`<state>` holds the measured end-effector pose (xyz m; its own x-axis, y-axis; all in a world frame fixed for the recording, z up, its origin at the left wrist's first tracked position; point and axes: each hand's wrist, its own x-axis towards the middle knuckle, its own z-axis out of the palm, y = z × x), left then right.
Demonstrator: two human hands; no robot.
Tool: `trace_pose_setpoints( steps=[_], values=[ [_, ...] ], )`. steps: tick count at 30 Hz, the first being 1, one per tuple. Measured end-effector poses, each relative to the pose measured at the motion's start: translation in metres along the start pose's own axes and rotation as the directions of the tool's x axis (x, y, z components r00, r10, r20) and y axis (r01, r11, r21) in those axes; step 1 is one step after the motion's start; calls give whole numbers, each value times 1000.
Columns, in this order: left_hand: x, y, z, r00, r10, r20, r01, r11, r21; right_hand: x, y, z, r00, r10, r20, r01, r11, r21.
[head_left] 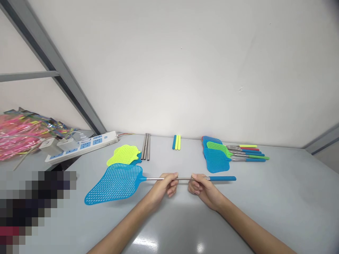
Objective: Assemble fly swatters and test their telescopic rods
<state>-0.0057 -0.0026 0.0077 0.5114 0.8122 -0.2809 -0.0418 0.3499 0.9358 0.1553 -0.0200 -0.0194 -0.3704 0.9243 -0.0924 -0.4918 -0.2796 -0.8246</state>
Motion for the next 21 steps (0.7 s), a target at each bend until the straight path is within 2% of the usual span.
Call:
trace_pose_setpoints(
  steps=[10, 21],
  values=[
    [1, -1, -3, 1000, 6, -4, -6, 1000, -25, 0, 2, -1, 1000, -25, -17, 26, 999, 28],
    [3, -5, -4, 999, 44, -19, -43, 999, 20, -2, 3, 0, 999, -41, 18, 43, 990, -136]
  ],
)
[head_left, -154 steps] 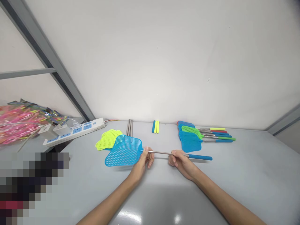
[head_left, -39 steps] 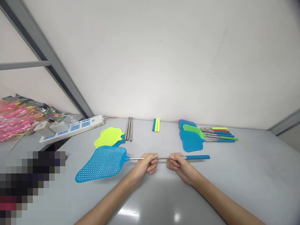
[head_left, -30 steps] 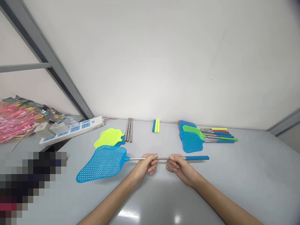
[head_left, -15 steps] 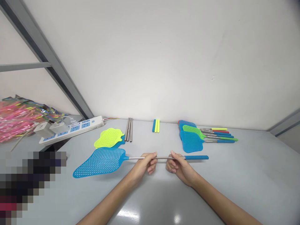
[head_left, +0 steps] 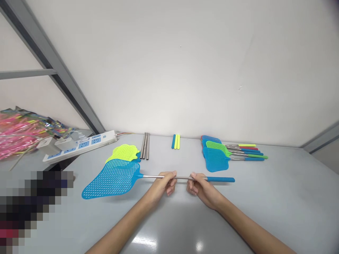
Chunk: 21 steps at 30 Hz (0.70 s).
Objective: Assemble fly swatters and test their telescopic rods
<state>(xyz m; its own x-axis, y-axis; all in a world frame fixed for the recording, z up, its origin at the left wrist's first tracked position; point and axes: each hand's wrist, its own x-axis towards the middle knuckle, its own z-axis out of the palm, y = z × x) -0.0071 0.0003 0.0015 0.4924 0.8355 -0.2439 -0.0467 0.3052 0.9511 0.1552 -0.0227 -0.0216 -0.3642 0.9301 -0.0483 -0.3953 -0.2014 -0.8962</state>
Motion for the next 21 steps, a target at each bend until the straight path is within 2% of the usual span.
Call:
trace_pose_setpoints(
  steps=[6, 13, 17, 21],
  values=[
    [1, -7, 3, 998, 9, 61, -14, 997, 76, -1, 0, 1, 1000, 10, 29, -7, 995, -96],
    [1, -11, 9, 994, -1, 110, -11, 994, 112, -1, -1, 5, 997, 8, 75, -2, 997, -73],
    [0, -12, 10, 991, -1, 134, -14, 994, 107, -2, 1, 9, 993, 26, 111, -20, 998, -52],
    [-2, -9, 12, 987, -25, 158, 20, 999, 29, -4, 2, 12, 990, 30, 137, -27, 999, -24]
  ],
)
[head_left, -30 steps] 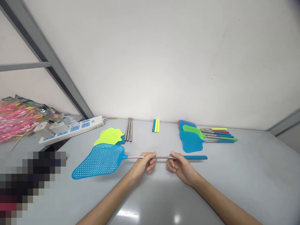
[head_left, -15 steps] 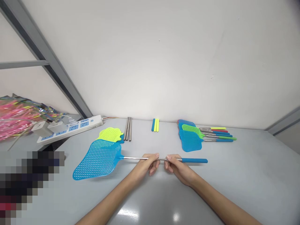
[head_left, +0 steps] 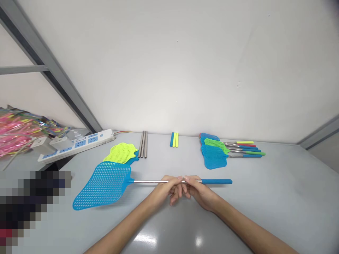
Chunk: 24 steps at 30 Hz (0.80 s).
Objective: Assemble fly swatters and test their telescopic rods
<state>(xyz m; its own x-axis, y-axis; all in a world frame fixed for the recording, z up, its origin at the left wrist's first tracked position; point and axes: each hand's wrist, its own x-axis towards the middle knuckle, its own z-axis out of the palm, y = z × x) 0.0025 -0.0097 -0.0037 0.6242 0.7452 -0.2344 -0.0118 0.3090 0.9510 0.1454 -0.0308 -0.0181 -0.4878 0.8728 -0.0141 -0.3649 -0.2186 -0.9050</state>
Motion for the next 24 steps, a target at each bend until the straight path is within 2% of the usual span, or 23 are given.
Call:
trace_pose_setpoints(
  steps=[8, 12, 18, 24],
  values=[
    [-4, 1, 5, 999, 10, 46, -10, 1000, 0, 0, 4, -1, 998, 51, -31, -51, 999, 11],
    [-3, -2, 9, 999, -27, 41, 29, 998, -49, 0, 9, 0, 995, 60, -80, -53, 995, 88],
    [-3, 1, 14, 1000, -7, 25, 8, 998, -70, 1, 10, 0, 974, 84, -210, -47, 984, 175],
    [-2, -1, 14, 999, 4, 49, 1, 996, -92, 2, 9, -1, 975, 92, -201, -48, 976, 213]
  ],
)
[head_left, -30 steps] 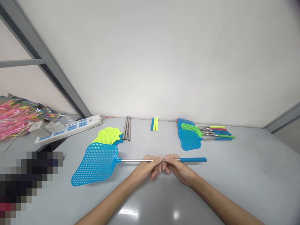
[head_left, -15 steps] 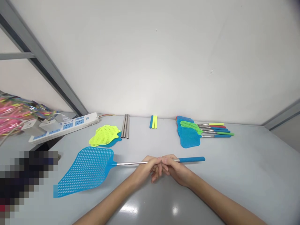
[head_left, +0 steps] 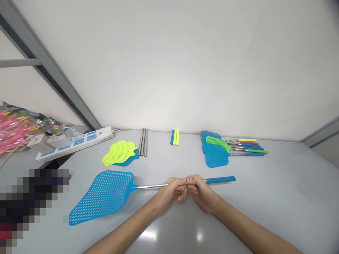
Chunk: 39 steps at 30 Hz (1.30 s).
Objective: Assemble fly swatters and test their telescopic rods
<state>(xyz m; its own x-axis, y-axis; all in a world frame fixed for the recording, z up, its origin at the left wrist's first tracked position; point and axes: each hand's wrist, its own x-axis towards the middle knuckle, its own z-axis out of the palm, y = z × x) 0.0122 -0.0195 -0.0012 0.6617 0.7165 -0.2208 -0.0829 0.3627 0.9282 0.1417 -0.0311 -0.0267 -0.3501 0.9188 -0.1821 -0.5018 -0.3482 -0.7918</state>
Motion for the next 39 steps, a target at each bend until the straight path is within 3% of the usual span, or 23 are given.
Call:
trace_pose_setpoints(
  steps=[8, 39],
  values=[
    [-1, 8, -6, 1000, -18, -22, 20, 997, 77, 0, -1, 1, 999, -29, 29, 28, 999, 26],
    [-2, 14, -17, 1000, 9, -11, -8, 991, 133, 1, -8, -2, 996, -87, -6, 87, 996, -23]
  ],
)
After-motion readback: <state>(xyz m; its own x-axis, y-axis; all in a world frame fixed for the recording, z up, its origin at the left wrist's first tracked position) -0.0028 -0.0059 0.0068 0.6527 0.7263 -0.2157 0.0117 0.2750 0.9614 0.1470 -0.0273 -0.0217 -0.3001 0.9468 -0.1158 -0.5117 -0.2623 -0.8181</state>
